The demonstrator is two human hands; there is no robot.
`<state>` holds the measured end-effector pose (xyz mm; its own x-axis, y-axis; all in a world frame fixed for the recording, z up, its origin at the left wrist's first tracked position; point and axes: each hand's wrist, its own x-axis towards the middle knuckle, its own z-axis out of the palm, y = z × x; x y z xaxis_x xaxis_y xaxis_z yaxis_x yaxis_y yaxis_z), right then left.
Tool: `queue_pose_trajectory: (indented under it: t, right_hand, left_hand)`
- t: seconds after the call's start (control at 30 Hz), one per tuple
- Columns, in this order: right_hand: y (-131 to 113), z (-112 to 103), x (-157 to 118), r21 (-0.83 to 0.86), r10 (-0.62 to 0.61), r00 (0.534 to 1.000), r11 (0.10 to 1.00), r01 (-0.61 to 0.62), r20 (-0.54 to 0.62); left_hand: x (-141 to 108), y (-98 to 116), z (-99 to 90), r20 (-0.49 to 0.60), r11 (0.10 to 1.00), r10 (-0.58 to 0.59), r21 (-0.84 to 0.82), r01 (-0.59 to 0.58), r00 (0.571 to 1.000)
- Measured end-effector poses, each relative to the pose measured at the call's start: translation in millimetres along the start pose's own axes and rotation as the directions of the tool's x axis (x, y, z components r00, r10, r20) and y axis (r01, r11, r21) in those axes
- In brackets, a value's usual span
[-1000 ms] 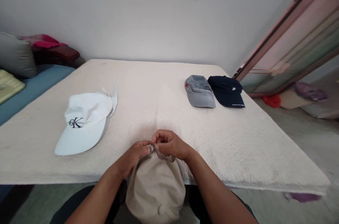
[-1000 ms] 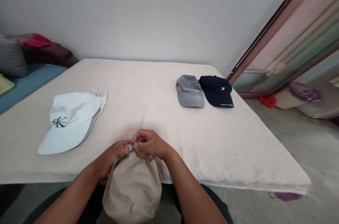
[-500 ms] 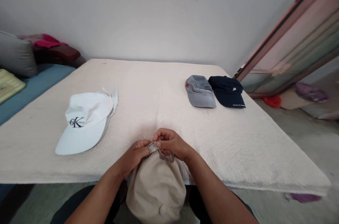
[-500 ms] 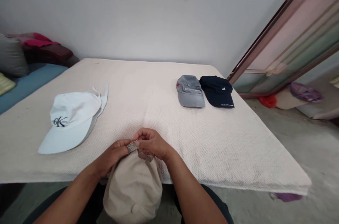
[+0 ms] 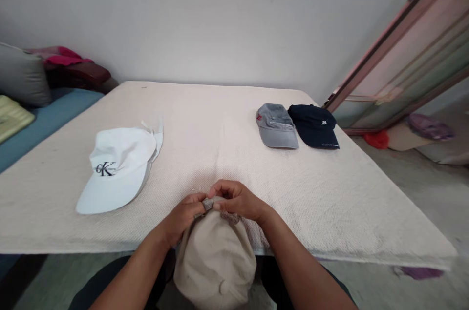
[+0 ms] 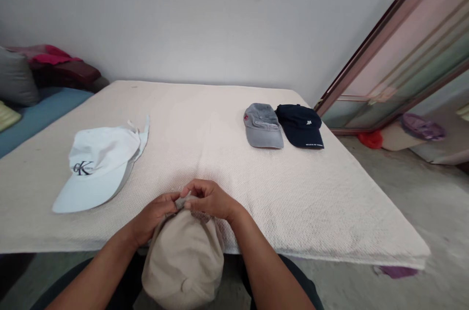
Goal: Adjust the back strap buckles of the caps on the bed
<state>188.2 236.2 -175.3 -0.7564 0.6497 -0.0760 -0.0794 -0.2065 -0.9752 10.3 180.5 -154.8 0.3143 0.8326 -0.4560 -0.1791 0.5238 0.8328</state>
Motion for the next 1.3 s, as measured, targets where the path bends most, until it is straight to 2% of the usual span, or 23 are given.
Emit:
queue_pose_trajectory:
  t: [0.23,0.43,0.63,0.9,1.1,1.2,1.3]
  right_hand:
    - [-2,0,0,0.014,0.046,0.996,0.999,-0.045,-0.080]
    - [-6,-3,-4,0.093,0.088,0.996,0.992,-0.085,-0.029]
    - [-1,-4,-2,0.209,0.059,0.995,0.977,-0.041,-0.080]
    - [-4,1,1,0.091,0.057,0.998,0.994,-0.056,-0.016]
    - [-3,-1,1,0.061,0.064,0.998,0.996,-0.062,-0.025]
    - [-3,-1,2,0.044,0.057,0.998,0.997,-0.056,-0.025]
    - [-2,0,2,0.041,0.040,0.999,0.998,-0.040,-0.017]
  left_hand:
    - [-1,0,-2.6,0.045,0.997,-0.013,-0.072,0.017,0.999]
    - [-2,-2,-7.1,0.060,0.997,-0.007,-0.075,0.012,0.998]
    - [-1,-2,-7.1,0.085,0.998,0.006,-0.062,0.000,0.996]
    - [-4,-1,-9.9,0.043,0.998,-0.030,-0.049,0.032,0.999]
    - [-4,-7,-17.4,-0.055,0.998,0.062,-0.013,-0.063,0.997]
    - [-4,-8,-15.7,-0.011,0.993,0.021,-0.114,-0.022,1.000]
    - [-4,-7,-11.8,0.076,0.991,0.007,-0.136,0.004,0.997]
